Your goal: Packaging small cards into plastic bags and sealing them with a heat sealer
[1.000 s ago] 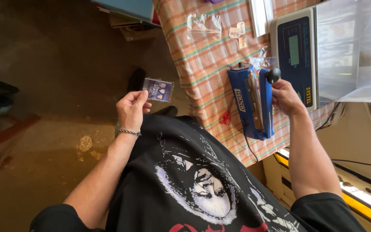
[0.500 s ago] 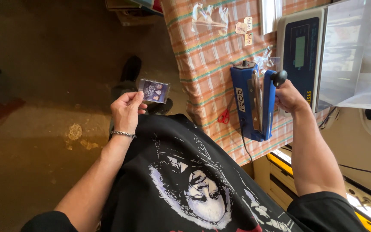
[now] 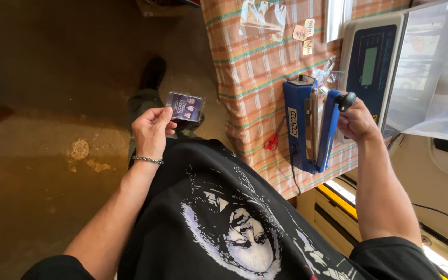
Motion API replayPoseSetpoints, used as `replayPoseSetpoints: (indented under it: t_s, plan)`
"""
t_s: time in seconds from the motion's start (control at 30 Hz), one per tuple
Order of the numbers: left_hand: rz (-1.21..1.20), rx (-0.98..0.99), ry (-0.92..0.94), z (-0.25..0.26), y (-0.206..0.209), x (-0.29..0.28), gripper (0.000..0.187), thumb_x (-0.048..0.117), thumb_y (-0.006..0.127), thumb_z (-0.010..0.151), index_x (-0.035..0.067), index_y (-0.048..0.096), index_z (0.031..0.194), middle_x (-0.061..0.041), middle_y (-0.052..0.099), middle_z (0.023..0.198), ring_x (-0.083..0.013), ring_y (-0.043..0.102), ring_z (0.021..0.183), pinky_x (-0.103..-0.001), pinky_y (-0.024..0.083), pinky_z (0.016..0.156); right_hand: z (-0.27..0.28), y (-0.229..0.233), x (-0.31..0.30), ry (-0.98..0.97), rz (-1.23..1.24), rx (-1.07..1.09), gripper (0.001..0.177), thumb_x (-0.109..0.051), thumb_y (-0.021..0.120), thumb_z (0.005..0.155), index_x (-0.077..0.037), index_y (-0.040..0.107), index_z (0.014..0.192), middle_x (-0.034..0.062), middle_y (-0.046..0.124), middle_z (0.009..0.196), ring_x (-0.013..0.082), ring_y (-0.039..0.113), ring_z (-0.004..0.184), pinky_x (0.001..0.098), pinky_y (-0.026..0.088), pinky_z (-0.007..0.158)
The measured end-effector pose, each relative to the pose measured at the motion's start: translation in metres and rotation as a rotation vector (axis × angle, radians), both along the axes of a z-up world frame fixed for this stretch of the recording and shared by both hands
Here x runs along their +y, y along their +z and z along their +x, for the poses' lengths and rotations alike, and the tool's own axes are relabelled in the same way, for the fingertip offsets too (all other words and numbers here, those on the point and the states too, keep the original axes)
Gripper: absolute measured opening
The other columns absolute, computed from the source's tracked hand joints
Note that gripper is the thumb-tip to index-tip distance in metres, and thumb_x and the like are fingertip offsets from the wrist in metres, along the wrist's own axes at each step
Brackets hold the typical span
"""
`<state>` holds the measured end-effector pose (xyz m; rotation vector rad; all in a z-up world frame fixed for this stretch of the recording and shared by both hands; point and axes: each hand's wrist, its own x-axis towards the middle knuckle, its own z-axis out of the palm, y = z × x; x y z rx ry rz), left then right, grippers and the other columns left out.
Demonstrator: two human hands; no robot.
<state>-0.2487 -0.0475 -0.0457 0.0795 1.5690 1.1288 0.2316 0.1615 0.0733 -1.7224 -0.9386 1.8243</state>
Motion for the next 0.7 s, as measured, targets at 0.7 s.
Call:
replayPoseSetpoints:
  t_s: [0.7]
  plan:
    - [0.030,0.024,-0.051,-0.002,-0.003,0.014,0.025,0.023,0.077,0.098,0.000,0.073,0.104,-0.016,0.075,0.085,-0.0154,0.072,0.067,-0.023,0.063,0.058,0.000,0.040,-0.114,-0.436,0.289,-0.021,0.026,-0.007,0.044,0.100,-0.004,0.065,0.117,-0.0083,0.036,0.058,-0.0002,0.037,0.048,0.0138,0.029,0.051]
